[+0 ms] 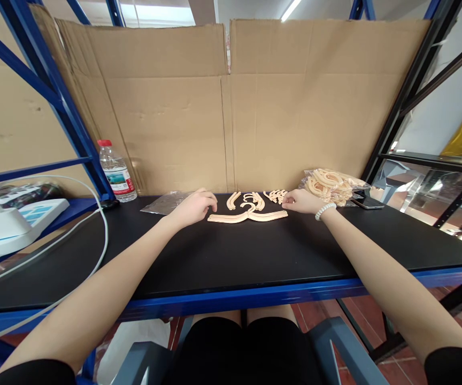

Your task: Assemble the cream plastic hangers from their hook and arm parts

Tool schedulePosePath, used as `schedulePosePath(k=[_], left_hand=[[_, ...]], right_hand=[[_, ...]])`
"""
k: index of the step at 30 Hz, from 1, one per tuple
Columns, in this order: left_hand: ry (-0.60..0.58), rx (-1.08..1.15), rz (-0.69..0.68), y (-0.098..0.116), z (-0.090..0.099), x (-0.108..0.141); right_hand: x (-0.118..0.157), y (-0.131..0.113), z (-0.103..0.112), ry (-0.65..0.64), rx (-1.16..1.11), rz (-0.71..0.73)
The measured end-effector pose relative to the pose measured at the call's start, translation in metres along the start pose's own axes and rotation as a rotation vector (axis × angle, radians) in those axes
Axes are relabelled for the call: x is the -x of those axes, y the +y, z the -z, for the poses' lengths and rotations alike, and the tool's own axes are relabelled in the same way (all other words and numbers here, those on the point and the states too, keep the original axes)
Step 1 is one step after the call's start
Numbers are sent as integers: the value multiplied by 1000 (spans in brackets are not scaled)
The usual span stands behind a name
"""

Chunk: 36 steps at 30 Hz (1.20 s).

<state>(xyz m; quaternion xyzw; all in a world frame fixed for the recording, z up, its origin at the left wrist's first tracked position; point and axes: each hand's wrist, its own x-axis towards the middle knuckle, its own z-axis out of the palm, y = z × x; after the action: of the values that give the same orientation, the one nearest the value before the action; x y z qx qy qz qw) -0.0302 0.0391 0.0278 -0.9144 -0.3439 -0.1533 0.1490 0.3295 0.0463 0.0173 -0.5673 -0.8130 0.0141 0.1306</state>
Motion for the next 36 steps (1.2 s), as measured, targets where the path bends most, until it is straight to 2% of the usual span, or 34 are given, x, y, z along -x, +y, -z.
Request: schedulePosePath(k=[3, 6, 11, 29, 36], left_hand=[[97, -19, 15, -2, -2, 0], [142, 20, 48, -1, -2, 0], [140, 98, 58, 1, -4, 0], [102, 129, 55, 8, -3, -2], [106, 185, 119, 15, -14, -7]], right_hand=[[0, -1, 0, -4, 9, -3], [1, -2, 0, -7, 15, -5], [1, -2, 1, -11, 17, 2], [-1, -2, -5, 42, 4, 20], [-12, -17, -21, 152, -123, 144]])
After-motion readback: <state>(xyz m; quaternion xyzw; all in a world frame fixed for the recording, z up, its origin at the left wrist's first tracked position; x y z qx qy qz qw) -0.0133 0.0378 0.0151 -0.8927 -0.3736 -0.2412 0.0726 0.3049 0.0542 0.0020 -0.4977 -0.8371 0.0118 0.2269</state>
